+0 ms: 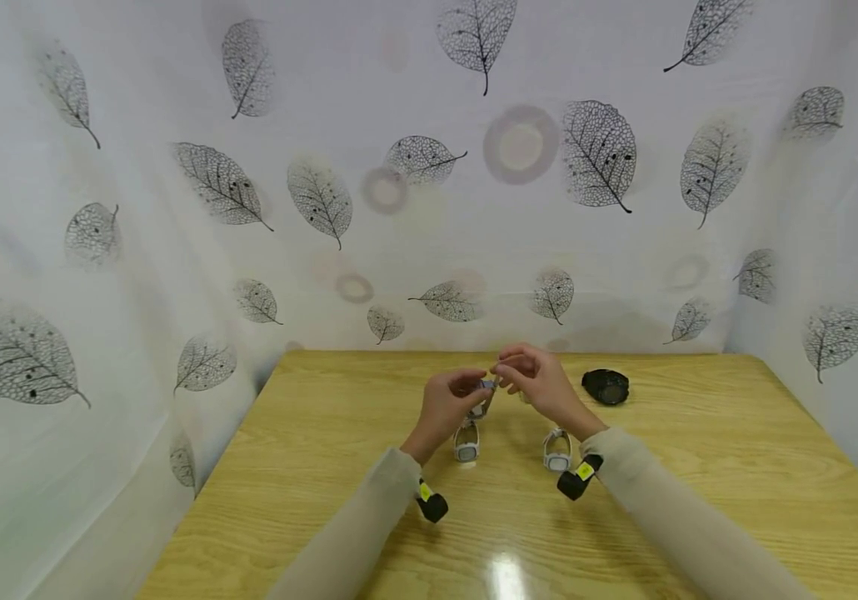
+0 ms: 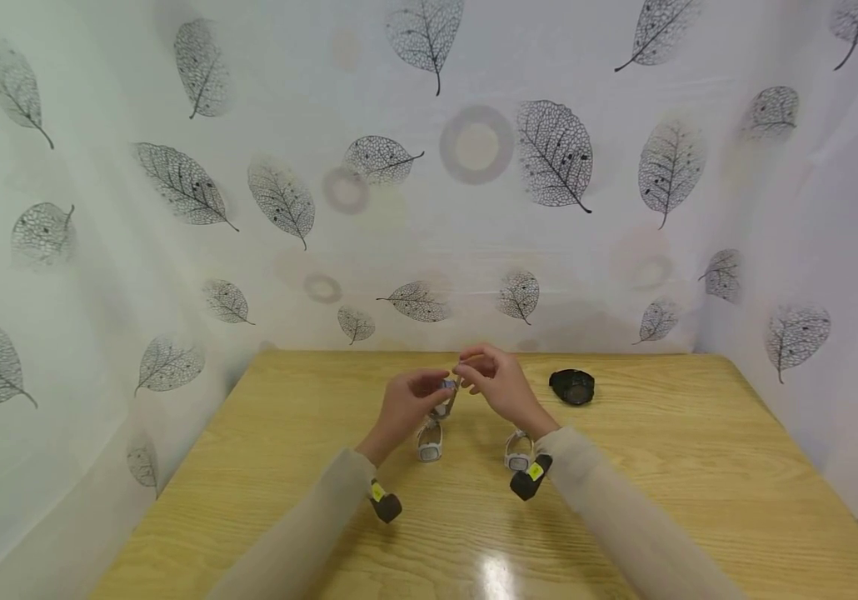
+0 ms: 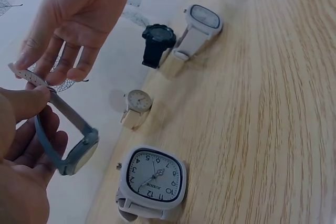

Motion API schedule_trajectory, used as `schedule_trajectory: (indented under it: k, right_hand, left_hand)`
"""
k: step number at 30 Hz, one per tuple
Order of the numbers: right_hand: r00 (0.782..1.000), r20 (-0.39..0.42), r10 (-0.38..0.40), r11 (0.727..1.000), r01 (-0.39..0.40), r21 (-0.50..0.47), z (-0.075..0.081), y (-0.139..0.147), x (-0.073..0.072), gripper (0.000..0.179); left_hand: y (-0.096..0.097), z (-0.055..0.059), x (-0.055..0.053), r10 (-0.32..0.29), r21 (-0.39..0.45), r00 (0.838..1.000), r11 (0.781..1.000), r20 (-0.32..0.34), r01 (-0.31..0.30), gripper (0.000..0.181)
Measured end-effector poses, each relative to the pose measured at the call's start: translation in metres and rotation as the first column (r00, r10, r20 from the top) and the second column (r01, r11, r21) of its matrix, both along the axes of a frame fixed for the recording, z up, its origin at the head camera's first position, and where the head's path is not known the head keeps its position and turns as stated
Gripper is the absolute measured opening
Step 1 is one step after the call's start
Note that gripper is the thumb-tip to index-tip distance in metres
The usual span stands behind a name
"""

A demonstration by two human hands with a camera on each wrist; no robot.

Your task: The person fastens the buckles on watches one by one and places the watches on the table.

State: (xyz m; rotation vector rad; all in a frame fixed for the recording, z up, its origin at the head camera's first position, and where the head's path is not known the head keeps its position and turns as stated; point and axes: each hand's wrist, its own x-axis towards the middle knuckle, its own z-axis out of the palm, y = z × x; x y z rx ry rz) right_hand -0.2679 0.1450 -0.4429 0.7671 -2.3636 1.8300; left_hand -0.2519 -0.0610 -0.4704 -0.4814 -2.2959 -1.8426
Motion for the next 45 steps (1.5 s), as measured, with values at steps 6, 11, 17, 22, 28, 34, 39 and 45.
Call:
schedule_trajectory:
  k: [6, 11, 17, 22, 28, 34, 39, 45]
  right_hand:
    - [0.998, -0.051, -0.046, 0.999, 0.046, 0.002, -0.002, -0.003, 0.003, 0.021]
    - [0.988, -0.111, -0.105, 0.989, 0.116, 0.096, 0.000, -0.001, 0.007, 0.024]
    - [0.969, -0.237, -0.065, 0.973, 0.115, 0.201, 0.005, 0.002, 0.009, 0.017]
    - [0.939, -0.343, -0.031, 0.956, 0.129, 0.265, 0.007, 0.001, 0.008, 0.014]
    - [0.913, -0.407, 0.028, 0.937, 0.118, 0.328, 0.010, 0.000, 0.006, 0.011]
    - [0.908, -0.416, 0.054, 0.937, 0.098, 0.336, 0.010, -0.003, 0.005, 0.011]
    - [0.950, -0.313, 0.006, 0.957, 0.086, 0.277, 0.005, -0.004, 0.006, 0.015]
    - [0.993, -0.109, -0.034, 0.981, 0.054, 0.187, -0.002, -0.002, 0.006, 0.027]
  left_hand:
    - [-0.002, 0.001, 0.002, 0.014, 0.083, 0.999, 0.996, 0.034, -0.017, 0.031]
    - [-0.006, 0.000, 0.001, 0.005, 0.112, 0.998, 0.994, 0.059, -0.012, 0.033]
    - [-0.009, 0.002, 0.001, -0.028, 0.184, 0.996, 0.983, 0.087, 0.012, 0.026]
    - [-0.009, 0.001, 0.000, -0.030, 0.197, 0.996, 0.980, 0.082, 0.013, 0.024]
    - [-0.010, 0.000, 0.000, -0.002, 0.191, 0.998, 0.982, 0.069, -0.011, 0.030]
    - [-0.010, 0.000, 0.001, 0.015, 0.176, 0.998, 0.984, 0.056, -0.024, 0.027]
    - [-0.009, 0.001, 0.002, 0.001, 0.169, 0.998, 0.986, 0.057, -0.011, 0.033]
    - [-0.012, 0.001, 0.002, 0.009, 0.151, 0.998, 0.988, 0.066, -0.019, 0.030]
